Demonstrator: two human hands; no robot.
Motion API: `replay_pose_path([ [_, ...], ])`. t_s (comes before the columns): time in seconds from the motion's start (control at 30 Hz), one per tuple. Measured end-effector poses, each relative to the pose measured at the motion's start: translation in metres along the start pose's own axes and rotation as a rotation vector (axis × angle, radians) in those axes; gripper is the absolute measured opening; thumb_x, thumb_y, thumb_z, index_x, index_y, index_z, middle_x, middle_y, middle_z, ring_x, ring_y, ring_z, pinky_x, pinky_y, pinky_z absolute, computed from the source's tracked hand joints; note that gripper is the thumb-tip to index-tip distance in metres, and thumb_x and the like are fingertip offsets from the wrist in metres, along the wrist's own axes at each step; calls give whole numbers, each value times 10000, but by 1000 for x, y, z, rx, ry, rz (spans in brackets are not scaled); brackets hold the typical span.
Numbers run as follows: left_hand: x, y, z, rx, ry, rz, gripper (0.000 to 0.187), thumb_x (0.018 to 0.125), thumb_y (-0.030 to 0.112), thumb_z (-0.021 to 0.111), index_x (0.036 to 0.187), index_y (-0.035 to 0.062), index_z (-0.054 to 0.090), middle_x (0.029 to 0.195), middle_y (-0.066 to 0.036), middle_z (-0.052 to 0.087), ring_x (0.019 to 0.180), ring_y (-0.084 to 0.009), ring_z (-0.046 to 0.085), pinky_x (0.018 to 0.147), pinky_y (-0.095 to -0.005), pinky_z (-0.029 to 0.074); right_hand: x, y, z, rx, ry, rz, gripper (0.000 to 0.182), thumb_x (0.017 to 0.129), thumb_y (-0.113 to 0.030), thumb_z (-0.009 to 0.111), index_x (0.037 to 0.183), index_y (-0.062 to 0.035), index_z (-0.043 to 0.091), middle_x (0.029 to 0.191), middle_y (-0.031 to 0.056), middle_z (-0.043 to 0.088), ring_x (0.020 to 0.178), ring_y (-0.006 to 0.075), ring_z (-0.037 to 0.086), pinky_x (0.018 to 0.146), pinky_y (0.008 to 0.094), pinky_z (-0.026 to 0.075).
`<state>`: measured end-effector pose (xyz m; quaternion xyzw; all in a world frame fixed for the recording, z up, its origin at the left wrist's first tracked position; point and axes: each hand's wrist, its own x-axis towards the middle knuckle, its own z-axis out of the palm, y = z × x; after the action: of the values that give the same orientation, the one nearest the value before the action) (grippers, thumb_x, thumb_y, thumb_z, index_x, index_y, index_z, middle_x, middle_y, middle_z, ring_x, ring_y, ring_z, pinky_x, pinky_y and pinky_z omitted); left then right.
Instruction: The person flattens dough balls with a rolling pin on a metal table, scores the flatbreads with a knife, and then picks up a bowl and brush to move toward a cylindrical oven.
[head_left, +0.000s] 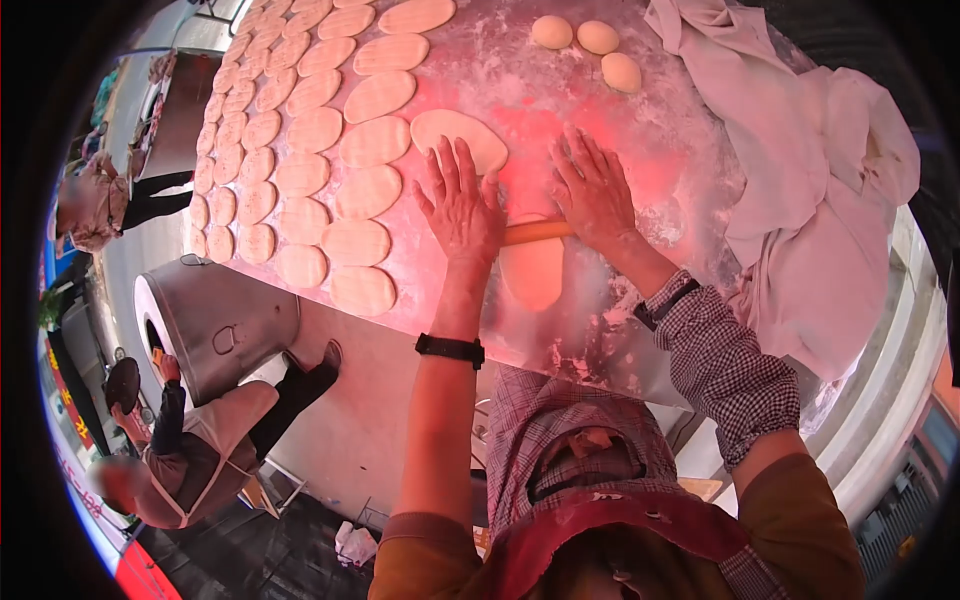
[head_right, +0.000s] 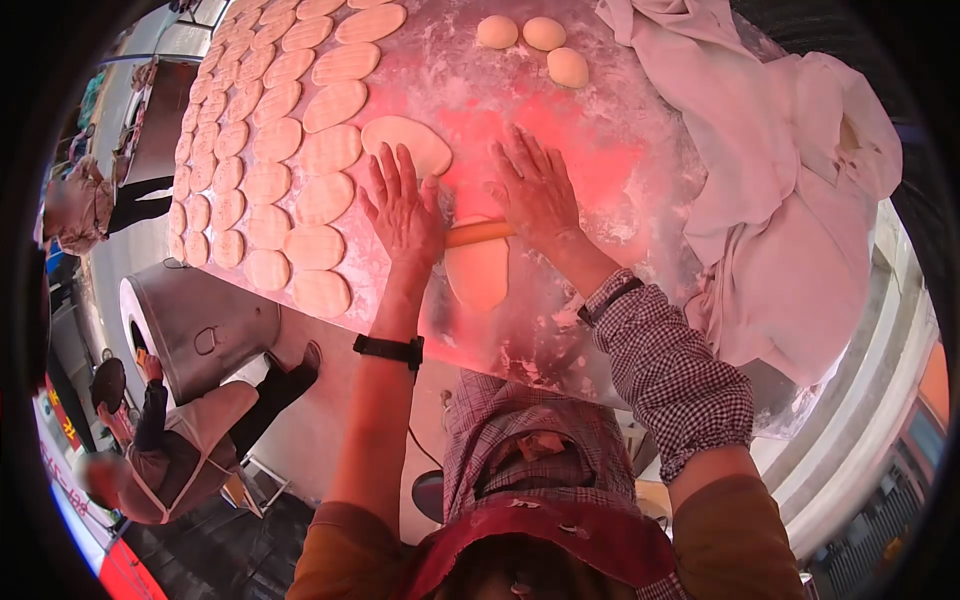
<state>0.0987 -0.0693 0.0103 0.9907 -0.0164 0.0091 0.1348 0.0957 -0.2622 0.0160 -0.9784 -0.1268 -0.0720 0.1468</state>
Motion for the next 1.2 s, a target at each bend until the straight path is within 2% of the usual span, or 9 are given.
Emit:
replay_pose_path([
  [0.13,-8,-4,-4,5,111,22,611,1019,448,343,1549,159,252,1620,-83,197,1497,-296,138,1175,-545,69,-19,3,-5,51,3,2,624,901,-336,617,1440,-91,420,1527,137,362,1404,284,346,1115,480,293],
  [0.2,-57,-10,2,116,-149,-6,597,1020,425,355,1545,157,264,1620,-78,196,1497,-290,139,1173,-542,84,-76,-14,-19,125,-196,17,597,900,-288,624,1439,-109,437,1517,145,365,1377,319,373,1107,471,310],
  [0.5,33,-12,5,-83,4,73,778,956,584,404,1555,126,213,1614,-135,191,1493,-340,137,1170,-564,60,10,7,2,29,-42,84,703,869,-427,635,1449,-93,419,1542,150,339,1406,301,350,1121,489,290],
  [0.63,-118,-39,-12,-122,-201,234,980,872,726,413,1541,44,195,1603,-167,201,1492,-341,151,1175,-564,69,-129,-46,-35,121,-234,64,765,829,-417,660,1447,-43,408,1532,134,359,1410,285,351,1145,465,264],
  [0.77,-167,-42,-39,14,-317,284,937,881,632,525,1528,29,215,1598,-182,201,1463,-359,238,1175,-533,154,-170,-70,-59,167,-293,8,768,814,-377,681,1444,-32,409,1520,121,380,1395,275,370,1144,463,266],
  [0.87,-131,-28,-23,-16,-145,223,855,855,433,679,1488,11,287,1509,-201,369,1368,-379,398,1116,-479,321,-167,-70,-49,183,-237,-12,689,845,-311,661,1438,-54,425,1501,111,407,1370,267,394,1135,458,281],
  [0.93,-102,21,-33,-559,-58,-226,689,812,233,746,1387,24,428,1344,-183,519,1216,-369,537,971,-464,447,-177,-68,-34,168,-180,-100,594,871,-225,607,1425,-75,451,1486,102,425,1344,261,418,1122,463,303],
  [1.03,-101,35,-37,-380,-414,-314,637,777,226,780,1306,22,489,1172,-177,574,1141,-368,556,900,-464,469,-206,-54,-28,116,-136,-239,543,873,-184,559,1402,-89,483,1473,88,443,1320,248,444,1095,477,333],
  [1.2,-124,10,-28,-435,-206,-361,574,817,274,743,1291,48,510,1196,-170,564,1185,-367,515,923,-474,445,-199,-67,-43,114,-87,-367,555,860,-195,600,1394,-92,493,1470,77,447,1312,234,447,1087,482,332],
])
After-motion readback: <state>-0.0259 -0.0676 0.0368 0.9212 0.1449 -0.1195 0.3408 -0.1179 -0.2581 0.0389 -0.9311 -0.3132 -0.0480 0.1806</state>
